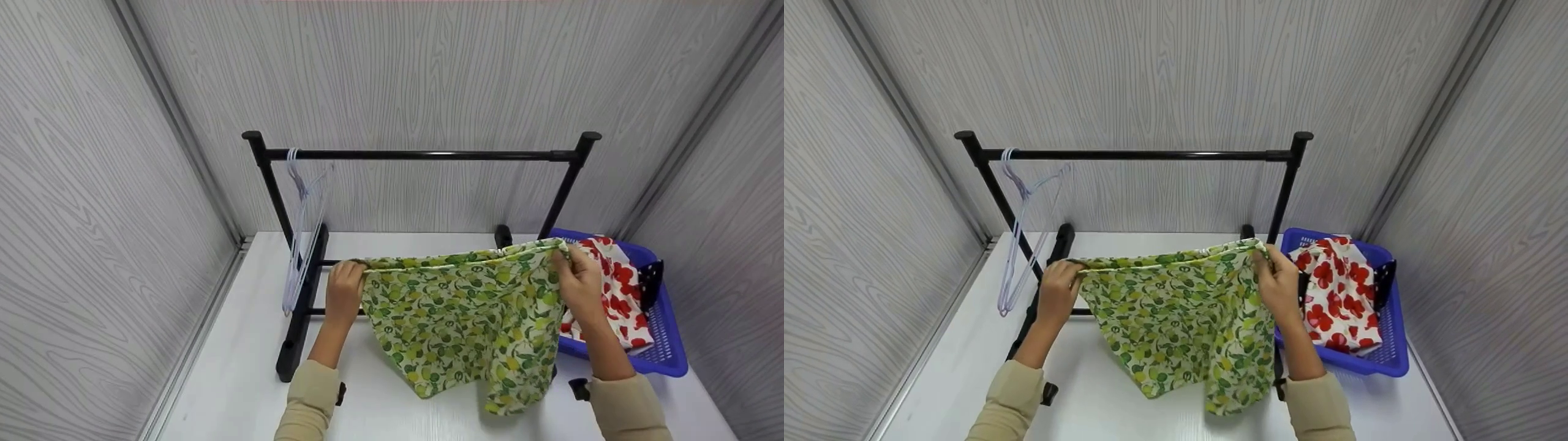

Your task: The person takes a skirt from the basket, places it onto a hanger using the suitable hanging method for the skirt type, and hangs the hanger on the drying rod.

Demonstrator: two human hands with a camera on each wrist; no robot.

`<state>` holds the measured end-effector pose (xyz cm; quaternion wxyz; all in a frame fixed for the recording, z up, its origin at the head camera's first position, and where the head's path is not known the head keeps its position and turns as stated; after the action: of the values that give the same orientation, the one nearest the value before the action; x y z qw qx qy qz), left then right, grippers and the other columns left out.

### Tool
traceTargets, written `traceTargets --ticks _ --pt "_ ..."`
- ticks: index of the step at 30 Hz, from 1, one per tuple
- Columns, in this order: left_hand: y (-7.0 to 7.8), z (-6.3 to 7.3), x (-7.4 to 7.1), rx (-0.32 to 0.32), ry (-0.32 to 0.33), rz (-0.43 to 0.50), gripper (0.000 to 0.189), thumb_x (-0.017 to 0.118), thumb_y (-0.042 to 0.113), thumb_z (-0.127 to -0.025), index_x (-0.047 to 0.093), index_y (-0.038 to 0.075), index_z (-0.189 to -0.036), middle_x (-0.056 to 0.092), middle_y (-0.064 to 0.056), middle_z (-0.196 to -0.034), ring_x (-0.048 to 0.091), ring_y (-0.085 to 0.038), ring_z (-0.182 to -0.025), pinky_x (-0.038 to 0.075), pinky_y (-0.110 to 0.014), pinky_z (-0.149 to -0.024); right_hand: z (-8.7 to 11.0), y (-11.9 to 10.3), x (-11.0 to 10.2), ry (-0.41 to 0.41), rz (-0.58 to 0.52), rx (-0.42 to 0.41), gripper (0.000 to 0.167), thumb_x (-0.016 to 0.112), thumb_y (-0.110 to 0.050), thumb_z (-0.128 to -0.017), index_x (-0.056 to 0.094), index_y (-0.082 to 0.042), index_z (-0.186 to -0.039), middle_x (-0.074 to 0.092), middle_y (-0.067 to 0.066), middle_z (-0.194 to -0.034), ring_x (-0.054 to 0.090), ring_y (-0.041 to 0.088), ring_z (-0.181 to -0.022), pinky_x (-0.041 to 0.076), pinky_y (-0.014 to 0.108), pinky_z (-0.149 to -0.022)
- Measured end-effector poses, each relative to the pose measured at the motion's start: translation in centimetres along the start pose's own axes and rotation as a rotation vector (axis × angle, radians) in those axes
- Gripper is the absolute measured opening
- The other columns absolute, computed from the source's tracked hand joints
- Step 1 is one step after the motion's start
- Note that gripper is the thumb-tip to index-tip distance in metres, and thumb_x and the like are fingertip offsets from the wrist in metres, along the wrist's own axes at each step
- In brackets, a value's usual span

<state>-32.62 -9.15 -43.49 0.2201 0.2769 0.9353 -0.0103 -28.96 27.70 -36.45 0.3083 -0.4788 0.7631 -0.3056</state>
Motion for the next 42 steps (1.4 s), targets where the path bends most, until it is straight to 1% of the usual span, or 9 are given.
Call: traceTargets --ticks 7,14,18,22,27,32,34,37,42 --pt "-1.6 -1.1 -1.4 -0.134 0.004 -0.032 0.014 0.077 0.000 -0.068 0.063 0.003 -0.072 0.059 -0.012 -0.089 0.054 -0.028 -0.088 0.044 -0.044 -0.080 0.5 3.1 -0.6 0.000 -0.124 0.164 0.021 0.045 -0.002 -0.095 0.048 0.015 -0.084 0.043 -0.001 -0.060 0.041 0.006 -0.049 0.035 0.019 -0.046" --pt "-3.5 -0.1 0.2 -0.584 -0.197 0.480 0.014 0.069 -0.002 -0.078 0.056 -0.001 -0.081 0.065 -0.018 -0.086 0.065 -0.030 -0.082 0.052 -0.041 -0.075 1.8 5.9 -1.3 -0.019 -0.155 0.322 0.020 0.047 -0.017 -0.096 0.060 -0.001 -0.097 0.059 -0.004 -0.069 0.057 0.006 -0.058 0.047 0.018 -0.051" --pt "-3.3 0.4 1.2 -0.698 -0.240 0.619 0.017 0.070 0.001 -0.079 0.057 -0.001 -0.090 0.061 -0.014 -0.076 0.058 -0.017 -0.067 0.048 -0.027 -0.065 2.6 7.9 -1.9 0.016 -0.070 0.399 0.029 0.047 -0.021 -0.096 0.058 -0.004 -0.117 0.063 -0.019 -0.086 0.059 -0.003 -0.083 0.048 0.012 -0.066" --pt "-2.5 0.4 1.8 -0.722 -0.292 0.667 0.026 0.069 0.004 -0.081 0.062 -0.003 -0.105 0.061 -0.014 -0.082 0.054 -0.013 -0.071 0.046 -0.023 -0.067 3.2 9.8 -2.3 0.077 0.018 0.454 0.033 0.046 -0.015 -0.097 0.054 0.003 -0.123 0.060 -0.023 -0.085 0.055 -0.007 -0.082 0.044 0.010 -0.067" --pt "-1.2 0.0 2.3 -0.697 -0.316 0.669 0.019 0.070 0.006 -0.080 0.067 -0.004 -0.096 0.067 -0.018 -0.089 0.062 -0.024 -0.079 0.051 -0.027 -0.071 3.8 10.4 -2.4 0.165 0.276 0.420 0.025 0.048 -0.002 -0.092 0.058 0.009 -0.112 0.064 0.011 -0.087 0.056 0.010 -0.076 0.043 0.021 -0.067" --pt "1.5 -0.7 2.8 -0.633 -0.349 0.731 0.016 0.071 0.005 -0.079 0.068 -0.004 -0.091 0.066 -0.018 -0.089 0.065 -0.029 -0.081 0.054 -0.031 -0.073 4.3 7.6 0.4 0.272 0.456 0.140 0.032 0.051 0.011 -0.077 0.054 0.014 -0.110 0.055 0.034 -0.108 0.049 0.046 -0.102 0.033 0.052 -0.093" --pt "3.0 -1.0 3.3 -0.589 -0.377 0.749 0.015 0.071 0.004 -0.078 0.068 -0.003 -0.091 0.066 -0.017 -0.088 0.066 -0.028 -0.081 0.054 -0.029 -0.073 4.4 5.7 3.2 0.193 0.442 -0.037 0.036 0.056 0.011 -0.076 0.053 0.014 -0.112 0.054 0.033 -0.111 0.045 0.048 -0.108 0.029 0.057 -0.098" --pt "5.5 -1.4 3.9 -0.512 -0.418 0.744 0.015 0.071 0.005 -0.078 0.070 -0.002 -0.092 0.067 -0.015 -0.087 0.066 -0.026 -0.080 0.054 -0.025 -0.072 5.1 3.1 8.6 -0.094 0.395 -0.222 0.042 0.064 0.006 -0.079 0.052 0.012 -0.118 0.055 0.030 -0.116 0.046 0.047 -0.113 0.032 0.060 -0.097" --pt "8.7 -1.5 4.7 -0.471 -0.478 0.731 0.018 0.072 0.010 -0.078 0.066 -0.002 -0.090 0.068 -0.014 -0.085 0.066 -0.023 -0.076 0.053 -0.021 -0.070 6.5 1.9 14.5 -0.432 0.326 -0.148 0.040 0.062 -0.003 -0.085 0.053 0.005 -0.124 0.056 0.024 -0.122 0.050 0.042 -0.117 0.040 0.054 -0.096"
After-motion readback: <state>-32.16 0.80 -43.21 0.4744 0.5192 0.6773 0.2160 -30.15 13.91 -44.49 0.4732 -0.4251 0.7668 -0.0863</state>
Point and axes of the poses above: each hand's wrist, its own z-axis away from the middle knuckle, its own x-axis out of the palm, y = z × x, the point moved 7 cm from there along -z, towards the middle knuckle
